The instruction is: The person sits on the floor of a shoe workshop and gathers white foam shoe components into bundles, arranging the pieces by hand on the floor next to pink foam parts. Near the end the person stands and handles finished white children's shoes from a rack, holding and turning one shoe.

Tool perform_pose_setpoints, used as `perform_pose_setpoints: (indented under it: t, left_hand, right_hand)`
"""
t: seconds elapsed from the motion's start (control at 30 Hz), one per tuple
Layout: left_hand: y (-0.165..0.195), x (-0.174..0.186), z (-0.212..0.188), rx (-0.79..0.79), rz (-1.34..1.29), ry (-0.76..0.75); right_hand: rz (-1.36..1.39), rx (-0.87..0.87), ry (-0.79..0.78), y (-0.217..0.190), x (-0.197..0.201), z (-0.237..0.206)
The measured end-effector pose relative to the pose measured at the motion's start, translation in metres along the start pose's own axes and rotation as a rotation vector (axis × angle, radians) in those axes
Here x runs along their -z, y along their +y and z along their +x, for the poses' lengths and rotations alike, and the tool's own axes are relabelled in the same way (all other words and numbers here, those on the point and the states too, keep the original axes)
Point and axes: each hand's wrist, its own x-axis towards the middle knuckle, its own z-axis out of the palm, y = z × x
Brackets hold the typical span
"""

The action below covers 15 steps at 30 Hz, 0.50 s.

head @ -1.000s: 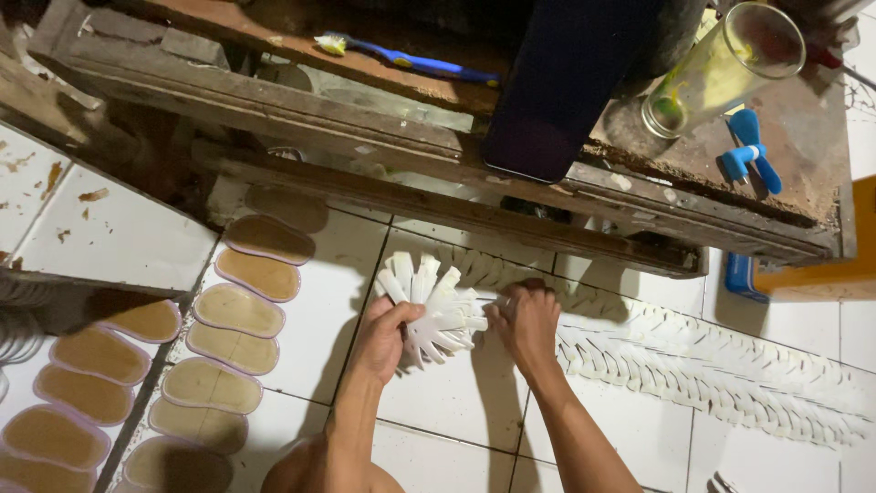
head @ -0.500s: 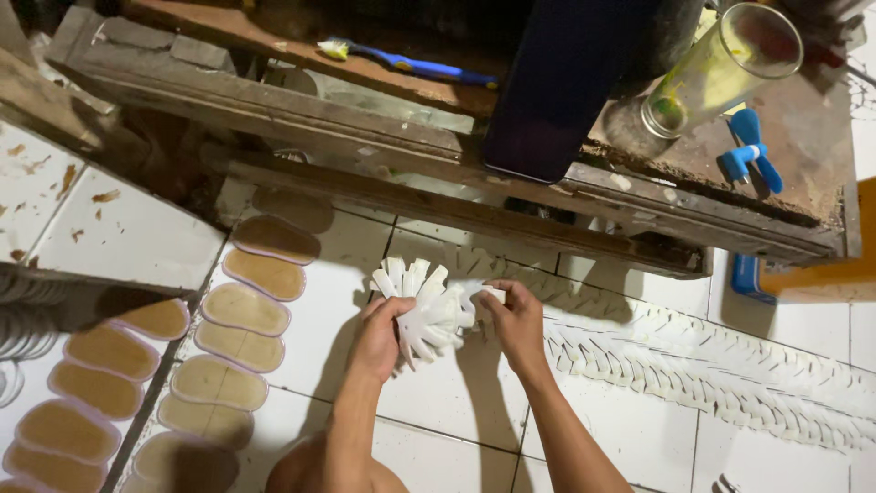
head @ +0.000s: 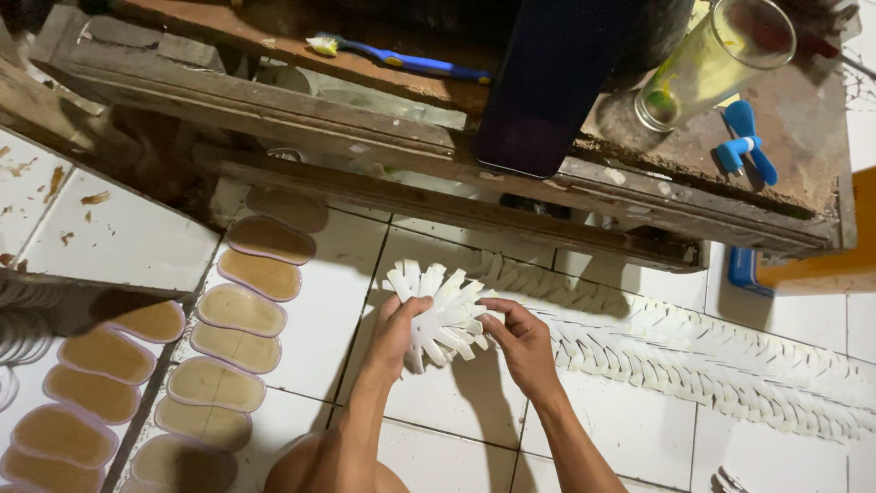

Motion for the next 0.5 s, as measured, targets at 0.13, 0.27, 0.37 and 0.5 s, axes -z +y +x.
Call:
perform_pose_setpoints:
  t: [0.13,0.27,0.37,0.5]
  left_hand:
    - [0.001,0.008,0.006,0.021,0.044,0.154]
    - [-0.004,0.016,0.014,0.052,-0.381,-0.006]
    - [-0.012,0.008,0.018,0.036,-0.369,-0.105]
    - [-0.015,-0.008,0.015,0.021,-0.178,-0.133]
  right_hand:
    - [0.053,-0.014,0.044,0.016,0.008,0.004]
    - [0.041,-0.042,0.121,0.027,0.012,0.006]
    - [-0.021,-0.027,0.095,0.028,0.012,0.007]
    - [0.072,0.048,0.0,0.021,0.01,0.008]
